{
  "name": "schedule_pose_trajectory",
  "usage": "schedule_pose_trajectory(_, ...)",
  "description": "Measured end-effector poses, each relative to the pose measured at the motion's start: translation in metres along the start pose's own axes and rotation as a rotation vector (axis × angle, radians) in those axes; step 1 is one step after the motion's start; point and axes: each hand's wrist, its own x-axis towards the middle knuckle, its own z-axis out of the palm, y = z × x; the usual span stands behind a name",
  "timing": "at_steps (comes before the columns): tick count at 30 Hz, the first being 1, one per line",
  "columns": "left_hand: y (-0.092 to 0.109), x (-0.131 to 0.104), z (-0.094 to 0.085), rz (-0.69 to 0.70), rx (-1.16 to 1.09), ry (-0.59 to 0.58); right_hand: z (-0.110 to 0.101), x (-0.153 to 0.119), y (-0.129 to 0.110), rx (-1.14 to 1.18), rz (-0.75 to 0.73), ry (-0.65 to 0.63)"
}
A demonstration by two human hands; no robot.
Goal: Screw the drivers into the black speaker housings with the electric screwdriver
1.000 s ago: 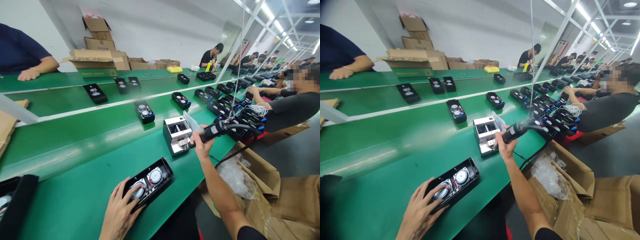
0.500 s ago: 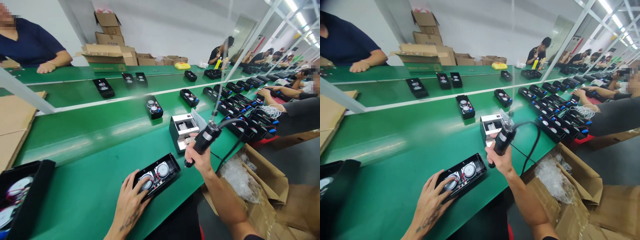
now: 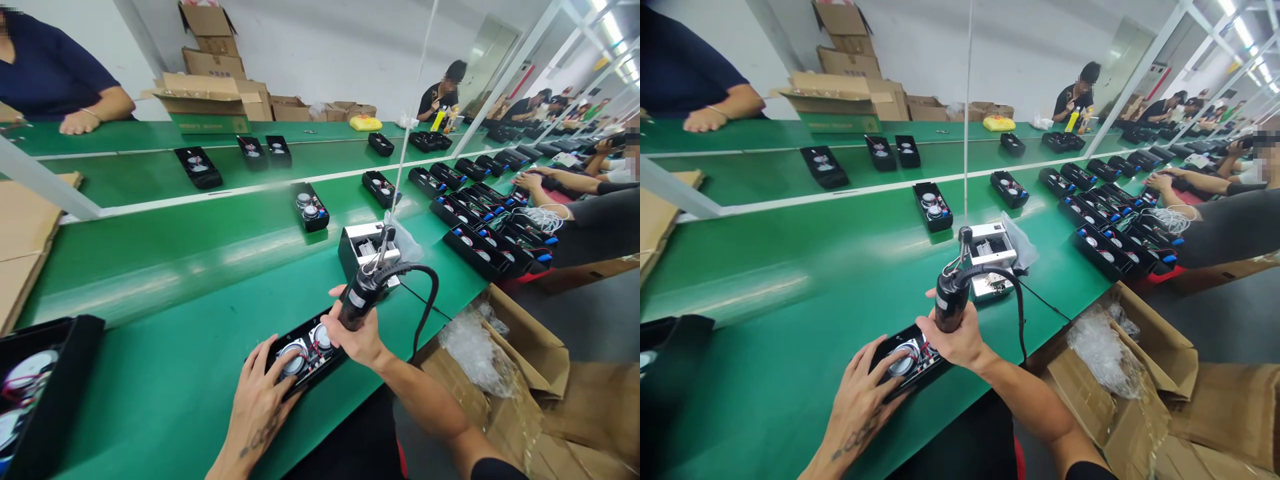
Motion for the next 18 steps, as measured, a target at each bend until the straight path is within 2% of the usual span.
schedule_pose_trajectory(5,-0.0005,-0.0008,0.0000,-0.016,-0.011,-0.001,0.0030,0.0001,0.0017,-0.064,0.003,-0.011)
schedule_pose_trajectory(11,-0.0030,0.0011,-0.0020,0.046,0.050,-0.006,0.0045,0.0004,-0.0013,-0.060,0.016,-0.027)
schedule_pose_trajectory(18,-0.0044,-0.0001,-0.0015,0.050,0.060,-0.021,0.0069,0.0015,-0.0002,-0.074,0.032,-0.027)
